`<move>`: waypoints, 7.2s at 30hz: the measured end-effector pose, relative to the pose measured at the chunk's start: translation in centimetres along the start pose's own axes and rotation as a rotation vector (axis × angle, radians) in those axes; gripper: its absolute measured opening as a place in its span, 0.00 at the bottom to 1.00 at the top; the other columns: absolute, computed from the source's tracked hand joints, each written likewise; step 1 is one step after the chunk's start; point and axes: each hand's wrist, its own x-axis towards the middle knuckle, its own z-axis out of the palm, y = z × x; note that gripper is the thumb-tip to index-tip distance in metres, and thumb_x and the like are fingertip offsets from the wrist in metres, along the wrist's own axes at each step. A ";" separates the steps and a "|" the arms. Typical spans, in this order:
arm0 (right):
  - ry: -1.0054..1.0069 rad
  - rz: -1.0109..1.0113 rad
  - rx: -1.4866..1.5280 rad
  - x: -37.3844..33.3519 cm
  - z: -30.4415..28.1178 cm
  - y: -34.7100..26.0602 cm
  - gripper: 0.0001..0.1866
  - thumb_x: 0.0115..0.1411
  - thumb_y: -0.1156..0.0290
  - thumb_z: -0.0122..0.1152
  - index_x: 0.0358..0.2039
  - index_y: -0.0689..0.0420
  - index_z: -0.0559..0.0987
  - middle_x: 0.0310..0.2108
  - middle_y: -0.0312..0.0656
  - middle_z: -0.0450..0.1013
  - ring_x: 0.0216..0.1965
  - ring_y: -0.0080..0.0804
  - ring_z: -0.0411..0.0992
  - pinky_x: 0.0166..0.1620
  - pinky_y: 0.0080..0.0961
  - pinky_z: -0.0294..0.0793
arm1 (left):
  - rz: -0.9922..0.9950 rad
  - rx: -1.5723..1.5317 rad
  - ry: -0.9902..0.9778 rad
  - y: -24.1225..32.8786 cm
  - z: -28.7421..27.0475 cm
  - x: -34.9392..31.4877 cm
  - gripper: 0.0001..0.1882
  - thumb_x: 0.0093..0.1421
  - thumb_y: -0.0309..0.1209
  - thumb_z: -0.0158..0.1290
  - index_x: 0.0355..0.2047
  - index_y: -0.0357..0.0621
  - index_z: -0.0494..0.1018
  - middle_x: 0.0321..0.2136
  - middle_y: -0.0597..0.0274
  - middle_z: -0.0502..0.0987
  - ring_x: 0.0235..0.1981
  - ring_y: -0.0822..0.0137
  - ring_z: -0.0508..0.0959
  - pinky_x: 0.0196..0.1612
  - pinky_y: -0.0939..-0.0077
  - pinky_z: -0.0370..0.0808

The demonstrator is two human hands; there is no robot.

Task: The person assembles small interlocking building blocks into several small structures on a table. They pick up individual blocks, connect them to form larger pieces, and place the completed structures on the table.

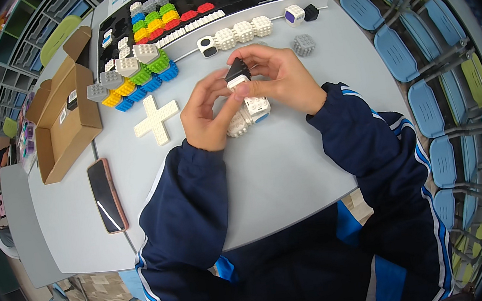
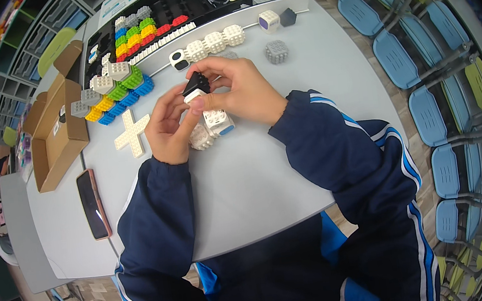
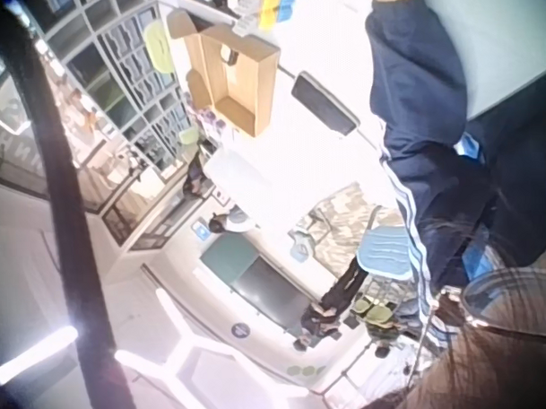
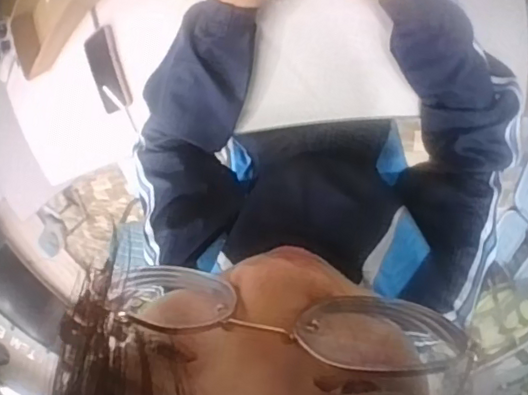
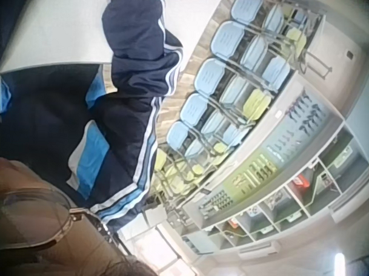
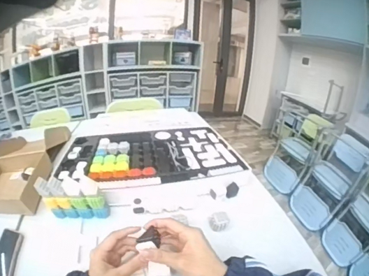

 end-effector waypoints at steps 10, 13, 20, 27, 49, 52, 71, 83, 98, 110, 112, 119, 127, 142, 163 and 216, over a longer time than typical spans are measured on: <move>0.176 -0.252 -0.366 -0.8 1.8 -0.3 0.20 0.43 0.81 0.70 0.40 0.61 0.79 0.32 0.44 0.78 0.31 0.29 0.76 0.38 0.25 0.75 | 0.353 0.369 0.098 -0.8 -0.2 -0.7 0.16 0.53 0.18 0.63 0.44 0.30 0.78 0.34 0.50 0.81 0.33 0.67 0.81 0.39 0.78 0.75; 0.198 -0.311 -0.432 -0.8 1.9 -0.3 0.20 0.44 0.80 0.70 0.40 0.61 0.79 0.32 0.45 0.78 0.31 0.33 0.76 0.37 0.26 0.75 | 0.357 0.375 0.144 -1.1 0.0 -0.5 0.15 0.53 0.19 0.63 0.42 0.31 0.79 0.32 0.51 0.82 0.32 0.67 0.82 0.38 0.79 0.76; 0.136 -0.286 -0.271 -0.1 0.4 -1.9 0.22 0.50 0.79 0.68 0.47 0.58 0.78 0.35 0.40 0.77 0.33 0.25 0.75 0.38 0.22 0.74 | 0.173 0.163 -0.013 -0.9 0.2 0.2 0.25 0.61 0.24 0.58 0.58 0.31 0.68 0.43 0.47 0.79 0.42 0.62 0.81 0.49 0.72 0.74; 0.016 -0.234 -0.021 -1.1 -2.3 -2.4 0.19 0.60 0.77 0.62 0.53 0.58 0.76 0.52 0.39 0.72 0.47 0.21 0.70 0.49 0.21 0.71 | 0.049 0.243 -0.321 0.4 -0.1 -0.6 0.33 0.50 0.36 0.68 0.56 0.41 0.71 0.43 0.54 0.80 0.45 0.61 0.79 0.60 0.60 0.66; -0.139 -0.349 -0.436 -2.2 -1.2 -2.2 0.17 0.52 0.78 0.66 0.45 0.58 0.81 0.45 0.45 0.78 0.48 0.40 0.76 0.53 0.30 0.73 | -0.012 0.309 -0.218 -0.1 -0.8 -0.3 0.19 0.52 0.25 0.67 0.44 0.35 0.78 0.38 0.61 0.81 0.41 0.74 0.77 0.47 0.78 0.72; -0.157 -0.342 -0.485 -2.3 -1.3 -2.3 0.16 0.52 0.77 0.67 0.43 0.60 0.81 0.46 0.45 0.77 0.46 0.38 0.75 0.54 0.30 0.71 | -0.032 0.271 -0.208 0.1 -0.7 -0.3 0.20 0.51 0.24 0.68 0.44 0.35 0.78 0.38 0.61 0.81 0.41 0.73 0.78 0.48 0.77 0.73; -0.128 -0.492 -0.624 -2.1 -1.4 -2.0 0.20 0.47 0.85 0.67 0.43 0.61 0.81 0.37 0.41 0.79 0.39 0.35 0.74 0.42 0.26 0.78 | -0.178 0.176 -0.223 0.4 -0.6 -0.2 0.20 0.51 0.22 0.66 0.45 0.34 0.78 0.38 0.62 0.81 0.40 0.75 0.78 0.47 0.78 0.73; -0.159 -0.410 -0.605 -2.2 -1.7 -2.2 0.21 0.48 0.87 0.65 0.45 0.61 0.81 0.38 0.42 0.78 0.40 0.33 0.75 0.45 0.25 0.77 | -0.174 0.181 -0.233 0.4 -0.5 0.0 0.19 0.51 0.23 0.67 0.44 0.35 0.79 0.36 0.64 0.82 0.37 0.77 0.77 0.43 0.81 0.74; -0.186 -0.275 -0.615 -2.2 -2.5 -2.2 0.21 0.50 0.82 0.65 0.47 0.59 0.81 0.37 0.42 0.77 0.38 0.33 0.75 0.45 0.24 0.74 | -0.295 0.107 -0.276 1.0 -0.6 -0.2 0.15 0.54 0.25 0.66 0.41 0.32 0.79 0.33 0.59 0.82 0.33 0.76 0.79 0.38 0.82 0.75; -0.255 -0.231 -0.561 -1.7 -2.7 -1.8 0.21 0.52 0.76 0.66 0.49 0.57 0.79 0.38 0.42 0.75 0.39 0.34 0.72 0.48 0.26 0.71 | -0.380 0.050 -0.296 0.2 -1.3 0.0 0.14 0.58 0.24 0.61 0.44 0.29 0.78 0.36 0.53 0.83 0.35 0.71 0.82 0.40 0.79 0.78; -0.284 -0.180 -0.516 -1.8 -2.8 -1.3 0.23 0.52 0.73 0.68 0.50 0.56 0.78 0.44 0.42 0.74 0.44 0.37 0.71 0.53 0.29 0.69 | -0.401 0.040 -0.291 0.1 -1.3 0.1 0.14 0.58 0.24 0.61 0.43 0.29 0.78 0.36 0.53 0.83 0.35 0.71 0.82 0.39 0.78 0.78; -0.340 -0.399 -0.720 -1.7 -2.1 -1.1 0.54 0.35 0.61 0.81 0.63 0.53 0.61 0.64 0.42 0.59 0.62 0.46 0.58 0.64 0.38 0.59 | -0.475 -0.139 -0.217 0.8 -1.0 0.4 0.12 0.57 0.26 0.62 0.39 0.30 0.80 0.31 0.57 0.83 0.30 0.73 0.81 0.35 0.81 0.78; -0.168 -0.430 -0.687 -2.3 -0.1 0.5 0.57 0.30 0.69 0.80 0.62 0.56 0.58 0.60 0.46 0.60 0.58 0.49 0.60 0.58 0.37 0.66 | -0.517 -0.219 -0.207 0.9 -0.9 0.5 0.13 0.58 0.27 0.62 0.39 0.29 0.80 0.32 0.54 0.83 0.31 0.71 0.82 0.36 0.79 0.79; -0.208 -0.469 -0.549 -2.3 -0.1 2.1 0.48 0.26 0.71 0.76 0.52 0.56 0.61 0.45 0.43 0.62 0.46 0.43 0.61 0.44 0.35 0.70 | -0.515 -0.161 -0.274 0.9 -1.0 0.0 0.12 0.56 0.27 0.63 0.36 0.29 0.81 0.27 0.56 0.83 0.27 0.74 0.81 0.31 0.82 0.77; -0.234 -0.167 -0.420 -1.2 -1.5 1.6 0.57 0.32 0.73 0.78 0.64 0.47 0.57 0.57 0.42 0.63 0.48 0.40 0.72 0.53 0.33 0.74 | -0.759 -0.762 -0.299 0.2 -2.0 1.6 0.52 0.65 0.67 0.25 0.63 0.21 0.53 0.59 0.32 0.65 0.61 0.47 0.69 0.63 0.58 0.67; -0.073 -0.502 -0.439 -2.4 -0.3 1.2 0.52 0.42 0.76 0.72 0.68 0.53 0.57 0.65 0.46 0.61 0.55 0.36 0.70 0.56 0.31 0.67 | -0.346 -0.697 -0.226 1.6 1.2 -0.9 0.37 0.61 0.19 0.54 0.67 0.45 0.51 0.64 0.44 0.59 0.62 0.51 0.66 0.62 0.57 0.67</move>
